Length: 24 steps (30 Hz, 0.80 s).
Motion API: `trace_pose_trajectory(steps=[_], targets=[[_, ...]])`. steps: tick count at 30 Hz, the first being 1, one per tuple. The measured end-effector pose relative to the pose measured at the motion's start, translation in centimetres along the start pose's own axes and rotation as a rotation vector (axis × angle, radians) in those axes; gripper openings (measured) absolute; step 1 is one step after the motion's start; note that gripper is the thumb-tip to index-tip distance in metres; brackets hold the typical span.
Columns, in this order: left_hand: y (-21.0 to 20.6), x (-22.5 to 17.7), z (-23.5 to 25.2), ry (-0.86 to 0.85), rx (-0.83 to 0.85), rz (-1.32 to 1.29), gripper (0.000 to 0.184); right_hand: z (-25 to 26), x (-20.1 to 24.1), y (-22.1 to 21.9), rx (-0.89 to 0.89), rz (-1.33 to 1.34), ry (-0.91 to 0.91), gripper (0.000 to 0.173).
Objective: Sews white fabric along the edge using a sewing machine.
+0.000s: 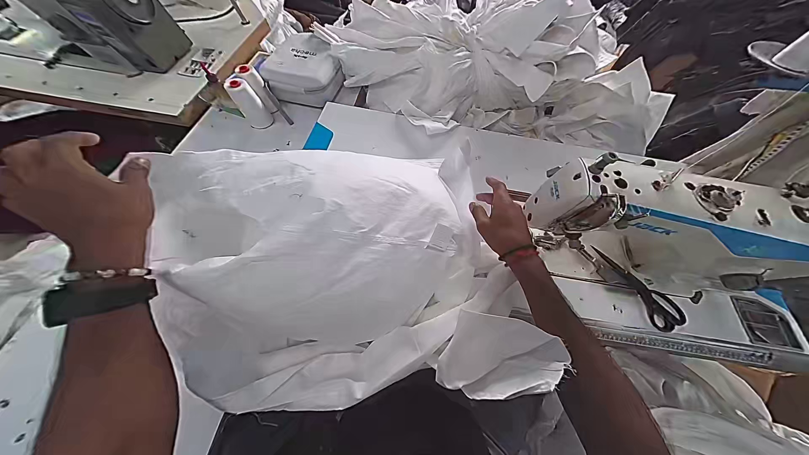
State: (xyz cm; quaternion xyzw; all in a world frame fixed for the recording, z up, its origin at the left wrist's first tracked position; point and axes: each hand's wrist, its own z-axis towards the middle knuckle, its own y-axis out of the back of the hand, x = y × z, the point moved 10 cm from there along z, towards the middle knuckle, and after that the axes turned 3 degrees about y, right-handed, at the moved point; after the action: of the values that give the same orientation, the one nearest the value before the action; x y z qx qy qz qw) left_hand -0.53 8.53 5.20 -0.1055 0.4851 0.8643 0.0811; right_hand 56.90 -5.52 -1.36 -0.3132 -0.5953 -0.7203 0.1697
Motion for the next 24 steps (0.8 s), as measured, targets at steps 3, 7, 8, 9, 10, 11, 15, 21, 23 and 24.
trace_pose_trajectory(steps=[3,7,8,9,10,11,15,21,23,24], targets=[[-1.0,-18.1,-8.2,-0.149,0.314,-0.571,0.045,-7.7,-3.3,4.2,-0.081,0.200,-0.025,0.027],[-8.3,-37.4,-22.6,-0.329,1.401,-1.139,0.026,-16.5,-13.2,14.8,-0.347,-0.240,-0.258,0.030],[-10.9,-38.9,-24.8,-0.382,1.509,-0.984,0.033,-17.9,-16.7,16.6,-0.328,-0.385,-0.369,0.031],[-13.1,-39.7,-25.9,-0.407,1.531,-0.864,0.038,-18.8,-20.2,17.7,-0.268,-0.492,-0.472,0.033],[-14.7,-40.3,-26.1,-0.421,1.521,-0.810,0.039,-19.3,-23.5,18.2,-0.183,-0.557,-0.554,0.035],[-15.5,-40.9,-26.0,-0.453,1.498,-0.797,0.035,-19.7,-25.8,18.2,-0.110,-0.595,-0.599,0.037],[-14.9,-42.9,-25.4,-0.825,1.175,-0.682,0.022,-19.2,-28.6,17.7,0.043,-0.677,-0.483,0.037],[-14.5,-40.7,-25.7,-0.757,1.004,-0.620,0.033,-19.1,-27.9,17.4,-0.011,-0.447,-0.472,0.060],[-14.4,-40.0,-26.2,-0.783,0.986,-0.568,0.049,-20.2,-28.1,17.2,-0.121,-0.255,-0.540,0.061],[-14.5,-39.7,-26.5,-0.824,0.923,-0.558,0.040,-21.0,-28.2,17.1,-0.185,-0.087,-0.577,0.056]])
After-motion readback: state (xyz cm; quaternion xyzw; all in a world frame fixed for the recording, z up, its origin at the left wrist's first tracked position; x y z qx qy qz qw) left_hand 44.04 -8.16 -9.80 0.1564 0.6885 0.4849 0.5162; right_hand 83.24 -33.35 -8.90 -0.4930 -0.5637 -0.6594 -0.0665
